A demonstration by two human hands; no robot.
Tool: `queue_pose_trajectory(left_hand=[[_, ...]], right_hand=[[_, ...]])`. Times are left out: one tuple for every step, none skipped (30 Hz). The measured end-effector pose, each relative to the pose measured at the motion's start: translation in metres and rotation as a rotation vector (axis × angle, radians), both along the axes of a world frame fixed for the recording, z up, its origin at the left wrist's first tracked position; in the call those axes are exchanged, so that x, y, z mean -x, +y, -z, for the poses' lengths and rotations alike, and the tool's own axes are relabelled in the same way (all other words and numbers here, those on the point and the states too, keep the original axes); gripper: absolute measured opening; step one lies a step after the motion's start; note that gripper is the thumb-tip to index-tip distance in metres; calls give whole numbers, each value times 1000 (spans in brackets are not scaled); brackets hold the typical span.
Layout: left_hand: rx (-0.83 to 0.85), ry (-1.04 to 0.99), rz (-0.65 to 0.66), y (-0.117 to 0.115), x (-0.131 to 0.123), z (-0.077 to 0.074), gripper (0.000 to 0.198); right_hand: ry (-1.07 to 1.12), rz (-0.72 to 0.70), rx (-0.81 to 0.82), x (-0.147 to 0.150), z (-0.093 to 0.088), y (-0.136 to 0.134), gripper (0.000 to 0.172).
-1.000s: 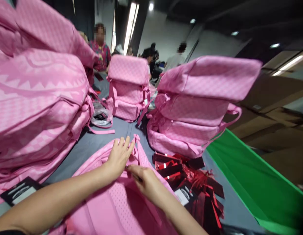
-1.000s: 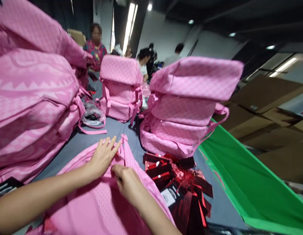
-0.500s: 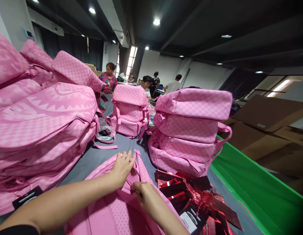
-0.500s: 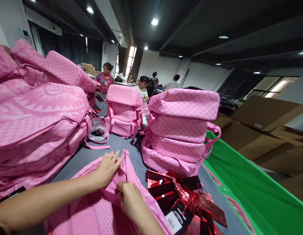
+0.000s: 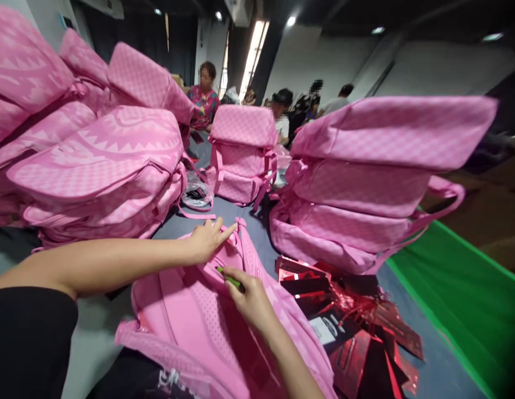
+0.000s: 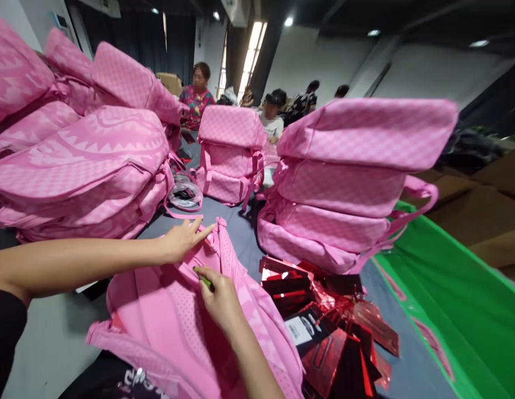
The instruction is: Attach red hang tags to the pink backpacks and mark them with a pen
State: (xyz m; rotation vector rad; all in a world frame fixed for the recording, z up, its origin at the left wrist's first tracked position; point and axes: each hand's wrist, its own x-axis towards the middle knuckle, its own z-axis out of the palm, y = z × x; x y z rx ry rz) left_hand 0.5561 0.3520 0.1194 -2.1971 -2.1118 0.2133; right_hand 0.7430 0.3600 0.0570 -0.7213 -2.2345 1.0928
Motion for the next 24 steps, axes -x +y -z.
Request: queue_pose_trajectory(left_hand=[[10, -10, 29, -1, 2, -1, 107], [21, -17, 55, -2, 5, -1, 104], [32, -22, 76, -2, 8, -2, 103], [41, -24, 89, -3, 11, -2, 102], [44, -23, 93, -4, 13, -2, 101], [44, -18, 91, -4, 15, -2, 101], [42, -13, 85, -3, 16, -1, 101], [41, -8, 74, -2, 15, 0, 101], [40, -4, 59, -1, 14, 1, 102], [40, 0, 39, 1, 13, 3, 104], [38, 5, 22, 3, 11, 5, 106], [34, 10, 9, 6, 9, 7, 106], [26, 15, 4, 7, 8, 9, 106], [15, 17, 4, 9, 8, 11, 105], [1, 15, 5, 9, 8, 14, 105], [-13, 7, 2, 9, 8, 16, 105], [-25, -7, -5, 8, 10, 18, 105], [-34, -24, -17, 6, 11, 19, 105], [-39, -39, -34, 5, 13, 20, 104], [-35, -51, -52, 3, 15, 21, 103], [-20, -59, -74, 2, 16, 21, 103], [5, -63, -99, 2, 17, 21, 104], [35, -64, -127, 3, 17, 20, 107], [66, -66, -149, 4, 18, 20, 109]], right_hand=[[-1, 3, -18, -1, -1, -1, 32], [1, 10, -36, -2, -2, -1, 32], [4, 16, -55, -2, -3, -1, 32], [9, 21, -74, -1, -4, -1, 33], [17, 24, -90, 0, -4, -1, 33], [28, 24, -101, 2, -4, -1, 34], [43, 26, -107, 4, -2, -1, 34], [61, 28, -106, 6, 0, -1, 35], [82, 32, -102, 8, 2, 0, 35], [102, 38, -95, 11, 6, 0, 35], [120, 46, -88, 13, 9, 1, 35], [135, 53, -82, 14, 12, 1, 35], [146, 60, -77, 15, 15, 2, 35], [154, 66, -72, 16, 18, 3, 35], [159, 74, -67, 17, 20, 3, 35], [164, 85, -58, 18, 21, 4, 35], [167, 95, -46, 19, 21, 5, 34], [170, 102, -33, 19, 21, 6, 33], [174, 104, -18, 20, 21, 7, 33], [178, 103, -5, 22, 20, 8, 32], [183, 98, 5, 23, 20, 8, 32], [187, 90, 13, 25, 20, 9, 32], [190, 83, 21, 27, 21, 10, 32], [193, 80, 31, 29, 22, 12, 31]])
